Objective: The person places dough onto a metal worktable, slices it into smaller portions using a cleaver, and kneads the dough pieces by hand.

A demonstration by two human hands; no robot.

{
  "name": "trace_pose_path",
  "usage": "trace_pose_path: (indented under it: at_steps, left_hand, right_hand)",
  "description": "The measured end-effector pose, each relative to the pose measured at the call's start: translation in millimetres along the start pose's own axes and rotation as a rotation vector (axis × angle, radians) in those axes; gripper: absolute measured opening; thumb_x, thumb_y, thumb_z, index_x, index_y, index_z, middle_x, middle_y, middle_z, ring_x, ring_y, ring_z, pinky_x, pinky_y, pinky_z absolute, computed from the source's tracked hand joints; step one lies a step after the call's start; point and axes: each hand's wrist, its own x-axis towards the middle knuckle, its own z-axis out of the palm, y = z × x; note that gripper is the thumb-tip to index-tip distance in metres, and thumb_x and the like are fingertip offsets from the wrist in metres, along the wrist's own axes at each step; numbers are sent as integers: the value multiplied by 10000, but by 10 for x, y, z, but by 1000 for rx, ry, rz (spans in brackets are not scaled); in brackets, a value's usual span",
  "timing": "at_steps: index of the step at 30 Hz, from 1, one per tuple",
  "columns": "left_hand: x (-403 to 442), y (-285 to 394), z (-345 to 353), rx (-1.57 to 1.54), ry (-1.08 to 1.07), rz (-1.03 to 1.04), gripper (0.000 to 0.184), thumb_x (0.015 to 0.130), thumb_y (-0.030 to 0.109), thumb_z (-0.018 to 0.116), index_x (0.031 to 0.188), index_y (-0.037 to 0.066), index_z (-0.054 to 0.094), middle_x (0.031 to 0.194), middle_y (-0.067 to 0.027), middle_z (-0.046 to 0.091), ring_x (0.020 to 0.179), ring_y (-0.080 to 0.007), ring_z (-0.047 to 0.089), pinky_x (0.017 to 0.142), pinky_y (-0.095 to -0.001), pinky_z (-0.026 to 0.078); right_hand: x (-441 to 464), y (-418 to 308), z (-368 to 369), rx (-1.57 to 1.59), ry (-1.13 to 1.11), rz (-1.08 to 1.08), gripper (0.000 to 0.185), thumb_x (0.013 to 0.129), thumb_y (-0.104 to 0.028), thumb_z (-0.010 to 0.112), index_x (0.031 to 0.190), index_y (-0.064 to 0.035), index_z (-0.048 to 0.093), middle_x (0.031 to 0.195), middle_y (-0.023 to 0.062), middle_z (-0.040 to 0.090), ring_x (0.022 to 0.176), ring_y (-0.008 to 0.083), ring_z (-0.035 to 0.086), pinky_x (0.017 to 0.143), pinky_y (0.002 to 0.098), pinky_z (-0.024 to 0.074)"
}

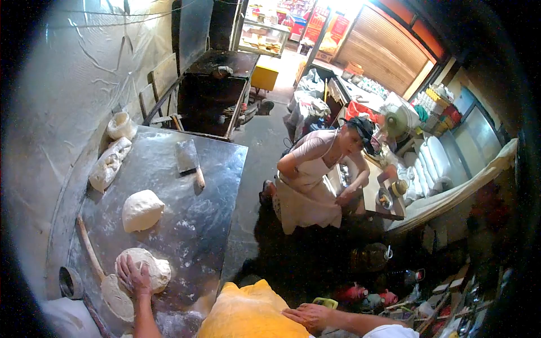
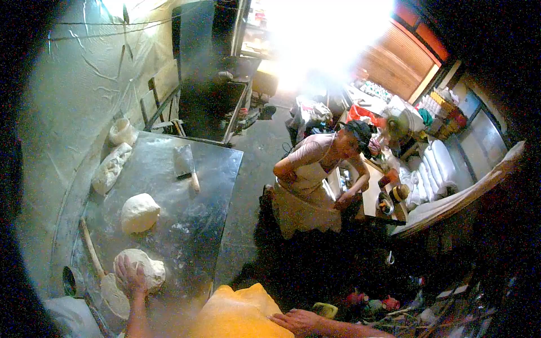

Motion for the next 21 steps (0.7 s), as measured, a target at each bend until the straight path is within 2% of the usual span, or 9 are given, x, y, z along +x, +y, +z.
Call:
trace_pose_path:
  at_steps: [5, 8, 10, 14, 16, 21]
  left_hand:
    - [0, -6, 19, 13, 18, 15, 715, 923, 418, 645, 1543, 102, 478, 1629, -131, 424, 1553, -355, 289, 1265, -555, 184]
    - [16, 55, -74, 38, -43, -18, 725, 933, 424, 643, 1561, 113, 457, 1643, -126, 409, 1561, -349, 276, 1270, -554, 170]
    - [29, 133, -153, 48, -73, -51, 725, 939, 425, 642, 1567, 118, 450, 1651, -122, 400, 1564, -346, 271, 1271, -552, 168]
    - [22, 170, -206, 60, -102, -75, 725, 951, 426, 642, 1578, 127, 435, 1665, -112, 382, 1573, -335, 258, 1273, -544, 170]
    - [13, 152, -184, 70, -94, -66, 726, 951, 424, 644, 1579, 125, 436, 1664, -116, 384, 1572, -336, 259, 1273, -544, 173]
    - [16, 65, -99, 72, -34, 7, 716, 962, 421, 647, 1574, 109, 442, 1657, -130, 391, 1568, -347, 265, 1273, -541, 189]
  right_hand:
    - [48, 106, 141, -21, -2, -9, 823, 1028, -397, 535, 1648, 7, 172, 1610, 249, 394, 1277, 382, 606, 1094, 472, 445]
    - [70, 90, 83, -24, 84, -57, 851, 1021, -422, 545, 1650, 8, 167, 1597, 246, 409, 1269, 375, 604, 1088, 482, 441]
    - [51, 27, -80, 20, -58, -12, 898, 1002, -455, 572, 1654, 7, 160, 1604, 248, 403, 1306, 374, 585, 1103, 477, 430]
    - [72, 59, -34, 11, -48, -29, 939, 982, -470, 601, 1657, 4, 153, 1611, 250, 395, 1315, 379, 580, 1109, 466, 425]
    - [74, 28, -81, 10, -126, 2, 804, 1034, -317, 563, 1650, -2, 153, 1660, 234, 329, 1314, 340, 561, 1174, 446, 365]
    - [-9, 24, 68, -37, -130, 30, 765, 1063, -322, 514, 1649, 9, 149, 1673, 242, 302, 1348, 368, 538, 1188, 468, 349]
